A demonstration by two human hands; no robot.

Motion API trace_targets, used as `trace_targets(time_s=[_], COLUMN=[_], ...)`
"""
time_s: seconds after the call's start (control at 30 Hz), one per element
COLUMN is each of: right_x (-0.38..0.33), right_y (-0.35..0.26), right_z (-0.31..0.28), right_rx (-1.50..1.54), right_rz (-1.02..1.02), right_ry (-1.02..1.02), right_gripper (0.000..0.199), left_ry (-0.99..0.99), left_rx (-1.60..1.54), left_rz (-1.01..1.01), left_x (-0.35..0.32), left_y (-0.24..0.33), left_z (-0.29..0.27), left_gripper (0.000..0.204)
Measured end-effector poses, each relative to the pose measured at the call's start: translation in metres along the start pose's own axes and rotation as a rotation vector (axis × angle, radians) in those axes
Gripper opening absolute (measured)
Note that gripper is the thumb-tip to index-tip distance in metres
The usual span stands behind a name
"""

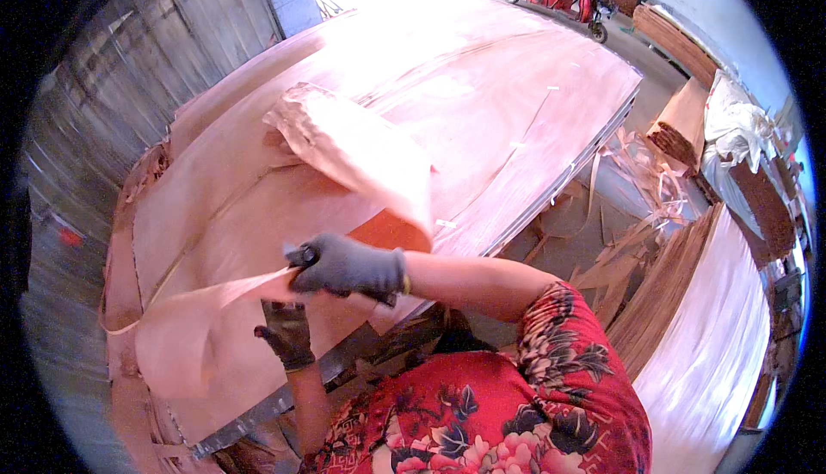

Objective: The person assembles a large wooden panel by layering thin sheets of wood veneer onto a flat board. They use a utility knife to trim the edges of the veneer and apply small strips of white tape to secure the layers together. The process involves smoothing the veneer, cutting excess material, and taping the seams to create a finished panel.

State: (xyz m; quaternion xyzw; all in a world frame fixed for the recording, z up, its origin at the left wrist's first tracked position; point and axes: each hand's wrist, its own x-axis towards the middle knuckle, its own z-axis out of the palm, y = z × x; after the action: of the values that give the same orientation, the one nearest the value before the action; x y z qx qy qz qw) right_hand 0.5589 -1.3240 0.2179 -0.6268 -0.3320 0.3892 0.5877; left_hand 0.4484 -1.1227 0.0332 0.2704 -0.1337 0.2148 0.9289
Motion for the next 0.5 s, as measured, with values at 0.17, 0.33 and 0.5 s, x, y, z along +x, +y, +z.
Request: trace_targets(time_s=[0.17, 0.33, 0.5], right_x=[0.003, 0.003, 0.010], right_y=[-0.019, -0.047, -0.057], right_z=[0.007, -0.020, -0.025], right_rx=[0.117, 0.265, 0.339], right_rz=[-0.018, -0.057, 0.030], right_ry=[-0.209, -0.358, -0.458], right_gripper=[0.016, 0.020, 0.025], left_ry=[0.146, 0.257, -0.008], left_rx=[1.349, 1.425, 0.381], left_rz=[-0.136, 0.083, 0.303], left_x=[0.016, 0.020, 0.064], left_y=[0.032, 0.054, 0.094], left_z=[0.040, 0.077, 0.035], left_gripper=[0.066, 0.086, 0.073])
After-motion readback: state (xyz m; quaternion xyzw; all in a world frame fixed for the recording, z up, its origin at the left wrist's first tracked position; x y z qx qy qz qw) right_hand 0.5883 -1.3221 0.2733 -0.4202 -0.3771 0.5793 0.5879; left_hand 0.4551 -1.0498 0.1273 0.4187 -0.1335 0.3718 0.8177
